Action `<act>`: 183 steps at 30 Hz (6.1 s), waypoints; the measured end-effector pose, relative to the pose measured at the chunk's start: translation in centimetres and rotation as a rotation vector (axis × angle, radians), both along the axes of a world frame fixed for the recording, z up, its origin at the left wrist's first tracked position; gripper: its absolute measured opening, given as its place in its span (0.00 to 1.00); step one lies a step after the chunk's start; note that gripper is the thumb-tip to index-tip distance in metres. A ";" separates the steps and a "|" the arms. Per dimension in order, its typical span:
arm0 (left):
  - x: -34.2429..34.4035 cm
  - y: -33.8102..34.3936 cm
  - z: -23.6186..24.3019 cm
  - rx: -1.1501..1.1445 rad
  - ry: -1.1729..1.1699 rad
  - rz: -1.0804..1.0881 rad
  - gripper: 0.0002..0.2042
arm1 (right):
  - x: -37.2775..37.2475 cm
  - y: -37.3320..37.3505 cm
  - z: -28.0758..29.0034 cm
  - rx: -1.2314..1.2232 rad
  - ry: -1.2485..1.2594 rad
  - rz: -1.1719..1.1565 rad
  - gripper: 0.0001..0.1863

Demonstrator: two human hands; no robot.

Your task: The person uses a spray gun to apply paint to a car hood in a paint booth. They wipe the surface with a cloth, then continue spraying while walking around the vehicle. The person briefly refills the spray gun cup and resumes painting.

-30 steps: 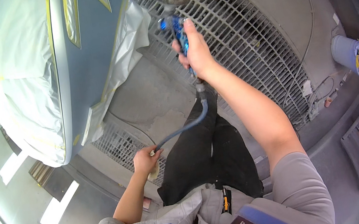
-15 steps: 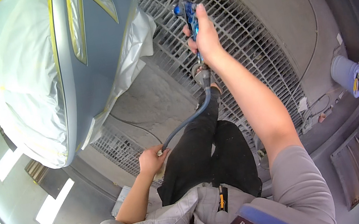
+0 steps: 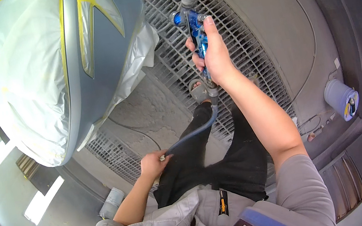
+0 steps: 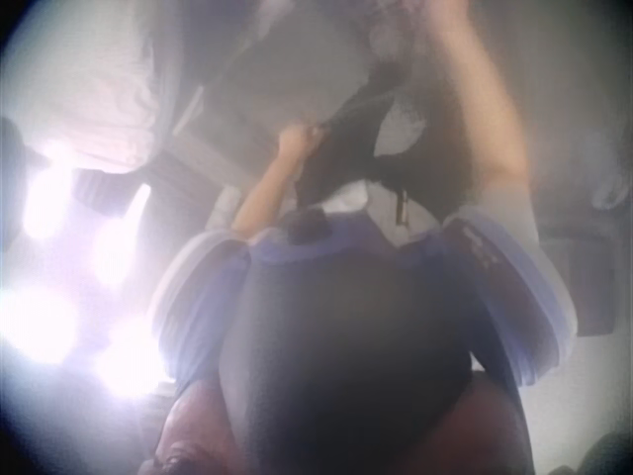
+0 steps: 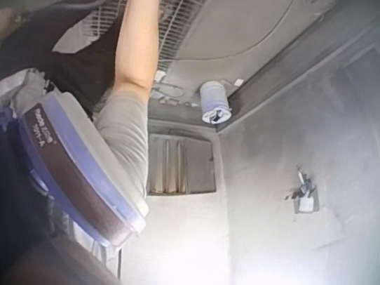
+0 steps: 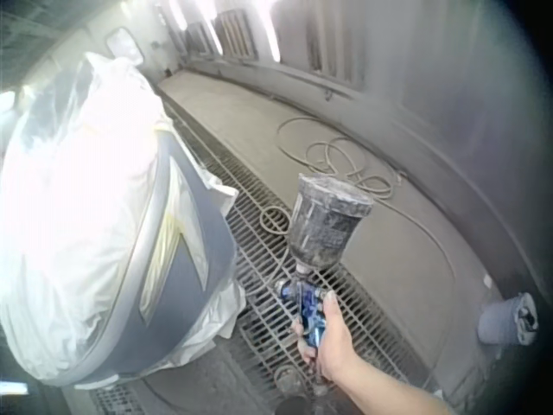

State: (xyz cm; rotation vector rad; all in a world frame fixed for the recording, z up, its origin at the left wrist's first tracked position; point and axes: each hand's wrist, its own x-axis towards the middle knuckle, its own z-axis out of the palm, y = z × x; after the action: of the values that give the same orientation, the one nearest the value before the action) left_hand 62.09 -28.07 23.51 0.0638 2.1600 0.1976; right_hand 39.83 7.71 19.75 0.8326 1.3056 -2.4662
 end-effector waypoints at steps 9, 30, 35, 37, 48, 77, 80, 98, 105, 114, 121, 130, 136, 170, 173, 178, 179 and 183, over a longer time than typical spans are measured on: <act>-0.4 7.6 0.5 0.002 0.027 0.048 0.15 | -5.9 4.3 0.7 -0.220 0.132 0.324 0.48; 0.3 29.6 1.3 0.043 0.200 0.625 0.13 | -15.1 10.4 13.1 -0.208 0.230 0.664 0.41; -2.4 32.6 0.5 0.134 0.332 0.671 0.12 | -20.2 9.1 14.0 -0.530 0.082 0.927 0.42; -4.8 33.8 -0.1 0.161 0.331 0.666 0.12 | -22.8 8.9 13.8 -0.516 0.051 0.951 0.43; -16.0 36.8 -3.4 0.172 0.304 0.687 0.14 | -31.4 13.1 8.1 -0.305 0.099 1.057 0.42; -32.7 46.1 -33.5 0.194 0.057 0.552 0.17 | -44.8 21.6 -24.5 -0.356 0.290 1.454 0.49; -33.7 44.4 -35.3 0.196 0.023 0.527 0.19 | -43.7 20.5 -27.4 -0.326 0.394 1.548 0.48; -39.0 42.8 -31.8 0.219 0.539 0.479 0.16 | -48.7 16.3 -5.8 -0.559 0.697 1.401 0.44; -38.8 43.4 -33.5 0.242 0.550 0.379 0.17 | -47.9 18.0 -11.6 -0.279 1.052 1.107 0.46; -38.1 43.2 -35.5 0.356 0.456 0.374 0.21 | -44.6 19.3 -17.8 -0.225 0.664 1.499 0.41; -37.5 42.9 -36.4 0.105 0.263 0.403 0.19 | -43.3 17.0 -20.4 -0.064 0.926 1.191 0.40; -36.5 43.6 -37.7 0.187 0.234 0.474 0.22 | -44.3 17.3 -23.4 -0.190 0.743 1.392 0.40; -37.3 42.6 -38.2 0.063 0.094 0.473 0.24 | -43.6 18.6 -26.5 0.034 0.762 1.202 0.37; -42.7 46.3 -40.2 0.178 0.306 0.484 0.16 | -57.2 23.0 -30.4 -0.219 0.475 1.172 0.37; -43.0 46.5 -40.9 0.145 0.343 0.517 0.16 | -58.0 22.5 -30.0 0.032 0.617 0.930 0.38; -42.9 45.5 -41.4 0.148 0.104 0.451 0.17 | -56.0 23.4 -29.0 -0.186 0.404 1.030 0.42; -42.7 45.5 -41.3 0.236 0.144 0.435 0.18 | -55.4 23.7 -28.6 -0.304 0.349 1.111 0.43; -43.1 45.9 -41.3 0.312 0.069 0.340 0.21 | -54.8 24.1 -26.9 -0.673 0.270 1.404 0.49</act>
State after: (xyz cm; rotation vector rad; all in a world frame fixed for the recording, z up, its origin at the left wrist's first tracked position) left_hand 19.03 17.84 -17.82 -0.1215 2.1797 0.7365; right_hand -15.00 31.78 -7.10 -0.4966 0.5739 -1.5695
